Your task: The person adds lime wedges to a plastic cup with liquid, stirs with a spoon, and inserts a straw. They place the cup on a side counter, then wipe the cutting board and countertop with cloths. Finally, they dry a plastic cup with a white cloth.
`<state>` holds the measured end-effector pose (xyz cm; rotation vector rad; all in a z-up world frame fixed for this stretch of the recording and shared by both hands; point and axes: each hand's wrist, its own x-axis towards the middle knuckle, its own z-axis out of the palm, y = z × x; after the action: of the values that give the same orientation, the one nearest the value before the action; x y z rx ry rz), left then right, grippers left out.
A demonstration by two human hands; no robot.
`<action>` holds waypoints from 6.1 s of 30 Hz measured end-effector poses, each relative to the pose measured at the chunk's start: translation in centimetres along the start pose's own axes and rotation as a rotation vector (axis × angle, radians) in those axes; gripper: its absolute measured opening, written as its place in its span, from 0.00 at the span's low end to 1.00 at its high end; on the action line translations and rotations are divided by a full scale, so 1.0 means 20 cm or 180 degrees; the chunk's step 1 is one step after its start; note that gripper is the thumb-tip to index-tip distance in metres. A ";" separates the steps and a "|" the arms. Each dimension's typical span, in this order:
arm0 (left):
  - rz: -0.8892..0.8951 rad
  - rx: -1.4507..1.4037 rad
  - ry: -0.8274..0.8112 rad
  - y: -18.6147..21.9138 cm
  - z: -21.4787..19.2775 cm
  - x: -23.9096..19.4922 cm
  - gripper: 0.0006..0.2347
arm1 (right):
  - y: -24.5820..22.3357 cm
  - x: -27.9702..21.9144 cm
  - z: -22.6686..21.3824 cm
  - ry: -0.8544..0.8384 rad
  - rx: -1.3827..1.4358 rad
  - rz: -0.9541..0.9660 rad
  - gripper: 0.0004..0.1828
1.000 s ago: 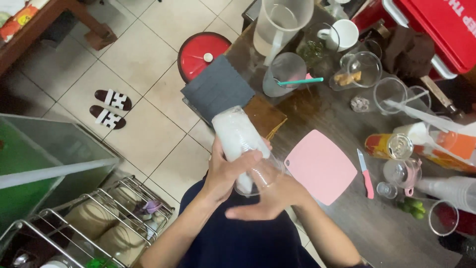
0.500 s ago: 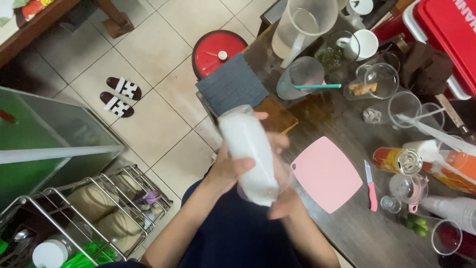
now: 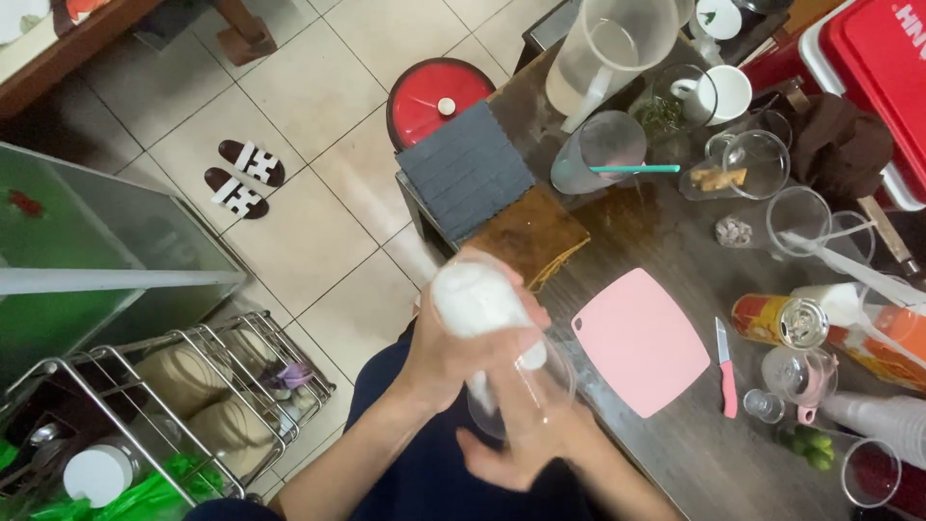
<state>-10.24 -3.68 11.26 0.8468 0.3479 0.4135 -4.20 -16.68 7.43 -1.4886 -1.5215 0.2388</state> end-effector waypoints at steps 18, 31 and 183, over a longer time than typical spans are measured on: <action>0.0297 -0.0255 -0.0151 -0.06 -0.15 0.02 0.35 | 0.05 0.00 -0.09 -0.0202 0.1925 0.0539 0.59; 0.0263 -0.0251 -0.0179 0.06 -0.04 -0.09 0.14 | 0.30 -0.76 0.22 -0.0126 0.1925 0.0514 0.66; -0.0916 -0.0296 0.0597 -0.29 -0.19 0.17 0.12 | 0.14 -0.16 0.24 0.0554 0.0374 0.0811 0.74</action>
<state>-7.83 -3.03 3.88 0.6563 0.6114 0.2386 -6.35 -16.53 1.41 -1.5651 -1.1607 0.3337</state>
